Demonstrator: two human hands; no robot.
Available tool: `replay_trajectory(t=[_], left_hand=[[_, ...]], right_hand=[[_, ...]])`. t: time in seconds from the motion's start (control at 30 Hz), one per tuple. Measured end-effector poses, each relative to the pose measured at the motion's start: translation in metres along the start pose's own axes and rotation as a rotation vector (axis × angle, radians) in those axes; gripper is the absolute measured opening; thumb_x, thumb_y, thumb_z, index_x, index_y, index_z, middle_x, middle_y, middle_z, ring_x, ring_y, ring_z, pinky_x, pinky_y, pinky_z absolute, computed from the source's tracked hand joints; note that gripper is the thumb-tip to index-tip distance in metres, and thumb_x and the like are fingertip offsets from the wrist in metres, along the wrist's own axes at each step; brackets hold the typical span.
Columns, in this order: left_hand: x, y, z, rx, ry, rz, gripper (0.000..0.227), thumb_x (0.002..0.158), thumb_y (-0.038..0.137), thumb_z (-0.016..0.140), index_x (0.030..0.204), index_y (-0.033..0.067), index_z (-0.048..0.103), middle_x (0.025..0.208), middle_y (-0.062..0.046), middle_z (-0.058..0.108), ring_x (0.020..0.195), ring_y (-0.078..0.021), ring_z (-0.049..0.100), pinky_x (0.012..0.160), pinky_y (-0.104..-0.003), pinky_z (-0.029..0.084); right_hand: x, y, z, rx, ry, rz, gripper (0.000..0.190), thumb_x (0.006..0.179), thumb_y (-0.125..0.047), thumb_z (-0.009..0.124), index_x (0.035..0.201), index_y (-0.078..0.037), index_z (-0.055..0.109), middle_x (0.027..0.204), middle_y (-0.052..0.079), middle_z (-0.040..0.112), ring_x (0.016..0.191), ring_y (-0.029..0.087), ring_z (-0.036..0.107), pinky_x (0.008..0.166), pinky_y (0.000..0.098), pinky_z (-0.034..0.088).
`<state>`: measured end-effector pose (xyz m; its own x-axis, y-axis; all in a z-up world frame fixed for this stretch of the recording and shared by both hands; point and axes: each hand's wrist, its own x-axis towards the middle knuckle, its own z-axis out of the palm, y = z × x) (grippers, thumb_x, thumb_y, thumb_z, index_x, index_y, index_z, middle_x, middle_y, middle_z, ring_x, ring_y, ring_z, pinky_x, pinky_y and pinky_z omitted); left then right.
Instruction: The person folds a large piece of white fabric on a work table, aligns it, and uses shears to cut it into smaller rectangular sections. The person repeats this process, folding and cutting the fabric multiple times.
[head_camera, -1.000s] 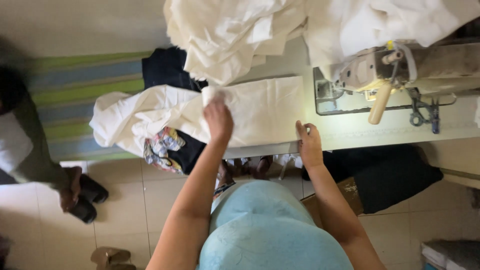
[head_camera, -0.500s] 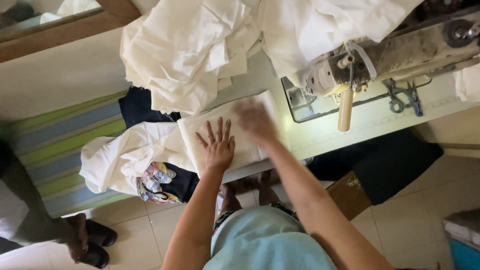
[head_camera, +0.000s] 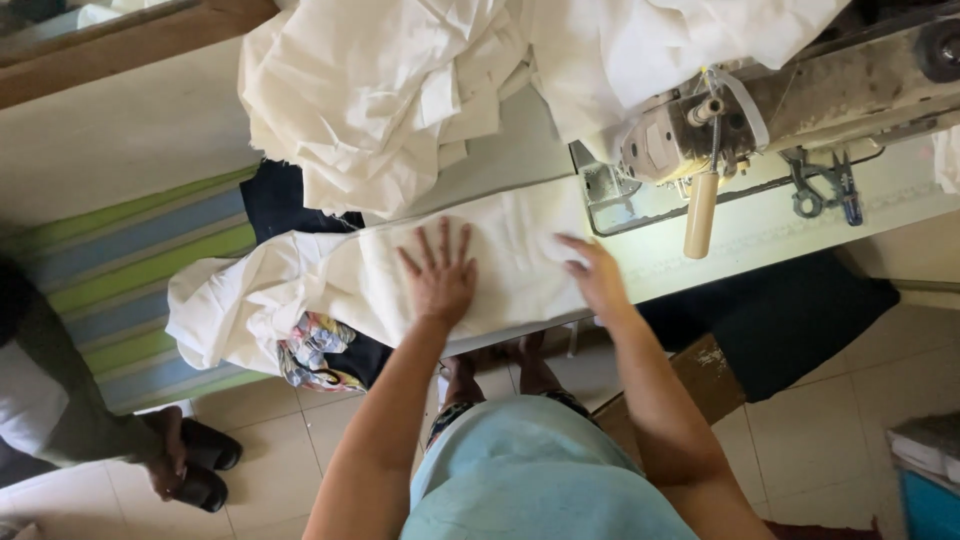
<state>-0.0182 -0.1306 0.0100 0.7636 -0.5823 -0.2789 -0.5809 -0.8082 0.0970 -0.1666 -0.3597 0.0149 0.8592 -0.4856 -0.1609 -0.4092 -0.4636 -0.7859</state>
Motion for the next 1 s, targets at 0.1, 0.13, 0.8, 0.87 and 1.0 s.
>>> replay_trajectory(t=[0.1,0.13,0.8,0.87,1.0], left_hand=[[0.008,0.069,-0.01,0.036,-0.147,0.056,0.066,0.105,0.052,0.033,0.165,0.0363,0.01,0.173,-0.003,0.003,0.156,-0.0454,0.002,0.117,-0.077,0.004],[0.012,0.095,-0.014,0.013,-0.229,0.091,0.066,0.106,0.054,0.029,0.165,0.0358,0.006,0.173,-0.003,0.0,0.156,-0.0443,-0.002,0.117,-0.077,0.003],[0.009,-0.066,0.026,0.033,0.382,-0.364,0.048,0.111,0.028,0.038,0.158,0.034,0.034,0.166,-0.003,0.018,0.15,-0.0374,0.016,0.114,-0.063,0.024],[0.001,-0.008,0.024,0.196,0.68,-0.094,0.044,0.107,0.022,0.048,0.151,0.0273,0.056,0.159,-0.01,0.042,0.144,-0.0361,0.037,0.109,-0.058,0.031],[-0.013,0.047,0.005,-0.096,-0.134,0.128,0.062,0.106,0.053,0.028,0.164,0.0384,0.013,0.173,0.006,0.008,0.158,-0.033,-0.003,0.122,-0.064,-0.01]], right_hand=[[-0.017,0.043,-0.058,-0.133,0.023,0.205,0.049,0.091,-0.014,0.072,0.136,-0.035,0.068,0.129,0.005,0.069,0.134,0.033,0.056,0.118,0.0475,0.037],[-0.024,0.063,-0.079,-0.299,0.048,0.309,0.049,0.095,-0.022,0.07,0.138,-0.046,0.065,0.133,-0.002,0.066,0.14,0.027,0.051,0.12,0.0444,0.036],[-0.001,-0.002,-0.011,-0.649,0.102,0.22,0.056,0.109,-0.032,0.036,0.164,-0.026,0.031,0.173,0.001,0.02,0.158,0.042,0.003,0.119,0.0726,-0.003],[-0.002,0.024,-0.019,-0.641,0.155,0.203,0.058,0.106,-0.032,0.042,0.163,-0.026,0.033,0.172,0.002,0.024,0.157,0.045,0.007,0.117,0.0761,0.003],[0.017,0.105,-0.106,-0.813,0.273,0.22,0.023,0.105,-0.034,0.05,0.127,-0.028,0.054,0.129,-0.004,0.044,0.12,0.024,0.04,0.096,0.0547,0.031]])
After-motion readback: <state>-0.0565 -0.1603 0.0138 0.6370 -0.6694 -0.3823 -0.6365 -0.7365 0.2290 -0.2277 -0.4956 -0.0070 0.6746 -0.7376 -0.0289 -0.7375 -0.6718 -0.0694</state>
